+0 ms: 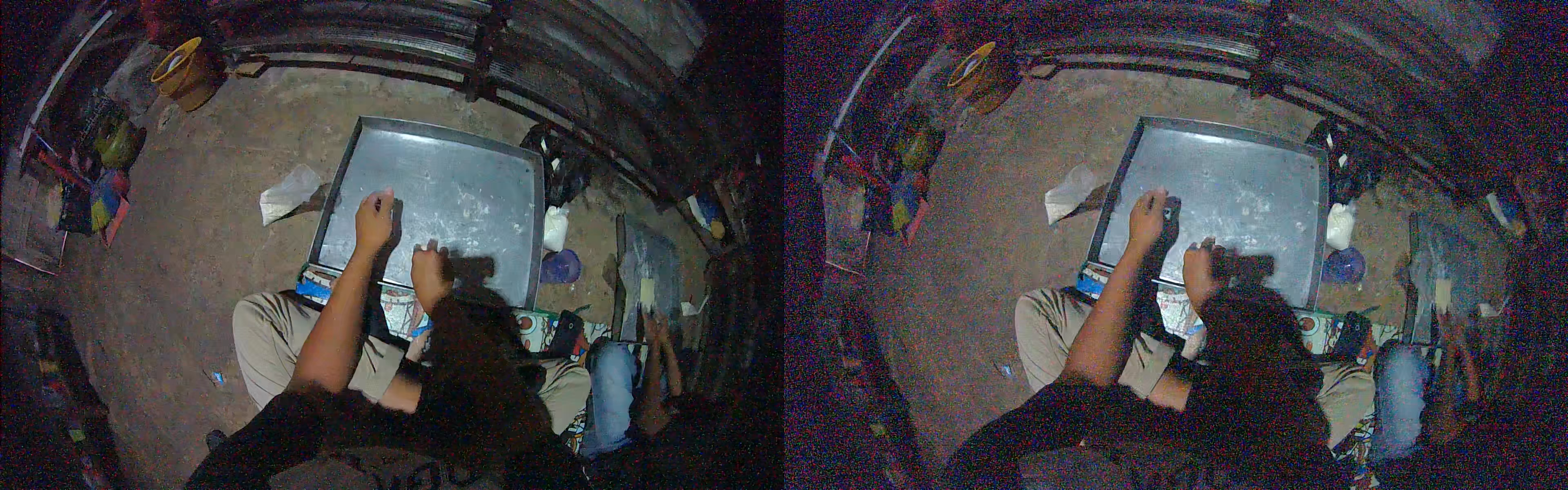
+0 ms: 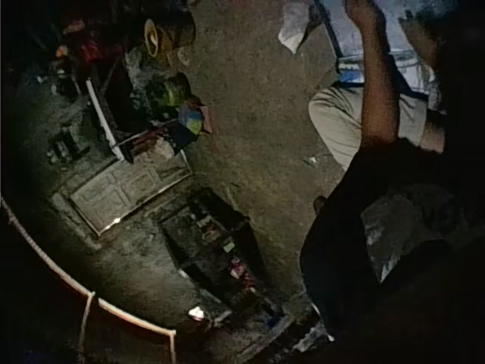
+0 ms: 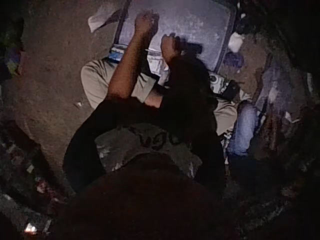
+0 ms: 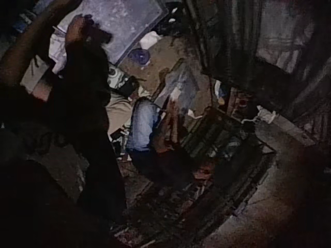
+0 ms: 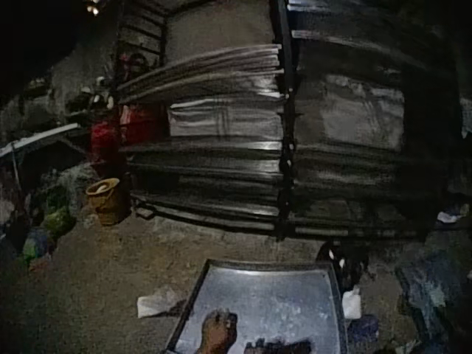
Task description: The person prepares dough by kneading and shaping it by hand on a tray.
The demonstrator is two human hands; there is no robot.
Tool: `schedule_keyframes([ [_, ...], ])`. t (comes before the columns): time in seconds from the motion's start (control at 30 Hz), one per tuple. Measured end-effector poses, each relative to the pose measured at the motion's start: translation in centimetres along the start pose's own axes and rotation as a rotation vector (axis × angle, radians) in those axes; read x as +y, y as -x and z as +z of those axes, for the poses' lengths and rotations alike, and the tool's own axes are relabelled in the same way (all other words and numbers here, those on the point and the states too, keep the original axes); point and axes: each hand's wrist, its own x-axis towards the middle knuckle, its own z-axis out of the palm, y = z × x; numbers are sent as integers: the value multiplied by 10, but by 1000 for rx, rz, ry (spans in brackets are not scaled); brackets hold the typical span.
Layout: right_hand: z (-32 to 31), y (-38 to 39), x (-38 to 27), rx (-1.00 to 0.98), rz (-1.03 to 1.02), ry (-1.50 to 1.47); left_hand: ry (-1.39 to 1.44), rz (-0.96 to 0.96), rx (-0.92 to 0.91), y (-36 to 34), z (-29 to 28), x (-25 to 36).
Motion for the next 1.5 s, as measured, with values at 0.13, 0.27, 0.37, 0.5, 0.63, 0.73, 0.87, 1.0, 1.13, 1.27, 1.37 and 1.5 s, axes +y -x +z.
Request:
schedule_keyframes([
  [0.13, 66, -13, 41, 308, 183, -707, -9, 109, -27, 2, 6, -3],
  [0.27, 12, -19, 100, 462, 216, -871, 9, 121, 3, -2, -7, -5],
  [0.37, -27, -17, 126, 325, 445, -823, 50, 98, 12, -5, 1, 1],
  [0.5, 24, -35, 122, 189, 256, -524, -8, 149, -32, -1, -1, 7],
  [0.63, 10, -42, 68, 271, -279, -641, -192, 170, -30, -2, -9, 4],
  [0.73, -23, -17, 20, 213, -214, -338, -202, 145, -73, -2, -12, 6],
  [0.87, 15, -26, -10, 133, -252, -151, -163, 86, -120, -1, -10, 8],
  [1.0, -5, -15, -16, 201, -393, -158, -72, 19, -171, -4, -21, -24],
  [1.13, 57, -39, 20, 138, -162, -146, -137, 85, -306, 9, -12, 14],
  [1.27, 32, -31, 79, 403, 116, -629, -203, 79, -273, 4, -30, 10],
  [1.37, 7, -26, 100, 236, 278, -542, -136, 120, -266, 1, -24, 17],
  [1.5, -2, -21, 75, 87, 152, -532, -154, 170, -274, 3, -15, 20],
])
